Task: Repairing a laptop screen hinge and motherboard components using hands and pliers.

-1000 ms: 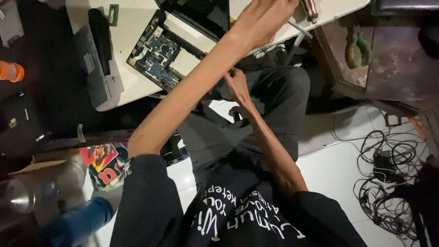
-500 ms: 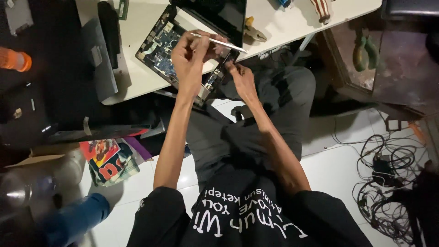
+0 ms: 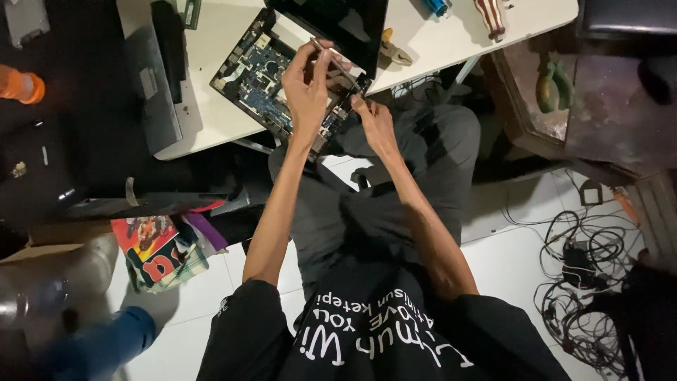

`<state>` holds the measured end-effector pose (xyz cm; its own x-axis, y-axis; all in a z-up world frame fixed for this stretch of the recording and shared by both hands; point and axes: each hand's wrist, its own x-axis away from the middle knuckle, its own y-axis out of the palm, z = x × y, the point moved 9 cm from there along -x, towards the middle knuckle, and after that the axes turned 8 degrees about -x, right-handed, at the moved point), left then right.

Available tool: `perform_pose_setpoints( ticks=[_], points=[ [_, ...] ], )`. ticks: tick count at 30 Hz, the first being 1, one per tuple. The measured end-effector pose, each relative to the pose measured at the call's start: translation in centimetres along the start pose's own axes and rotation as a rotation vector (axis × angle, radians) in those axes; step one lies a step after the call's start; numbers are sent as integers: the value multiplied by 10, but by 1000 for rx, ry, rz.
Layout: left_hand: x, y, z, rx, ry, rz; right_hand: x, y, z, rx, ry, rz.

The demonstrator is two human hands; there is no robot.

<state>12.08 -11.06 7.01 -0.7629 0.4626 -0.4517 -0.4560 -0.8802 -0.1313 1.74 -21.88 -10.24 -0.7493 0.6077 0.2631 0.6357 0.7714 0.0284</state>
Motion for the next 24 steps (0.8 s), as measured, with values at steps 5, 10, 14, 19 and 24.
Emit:
perform_pose_setpoints(
  ticks=[5, 10, 14, 19, 24],
  points=[
    [0, 2, -6, 98, 19, -8, -1, -1, 2, -42, -26, 16],
    [-1, 4, -8, 110, 3, -6, 2, 0, -3, -50, -53, 4],
    [0, 7, -12, 181, -71, -38, -2, 1, 3, -35, -69, -10],
    [-1, 6, -9, 112, -22, -37, -3, 3, 4, -89, -97, -38],
    [-3, 10, -9, 145, 9, -82, -1, -1, 4, -66, -46, 3]
  ],
)
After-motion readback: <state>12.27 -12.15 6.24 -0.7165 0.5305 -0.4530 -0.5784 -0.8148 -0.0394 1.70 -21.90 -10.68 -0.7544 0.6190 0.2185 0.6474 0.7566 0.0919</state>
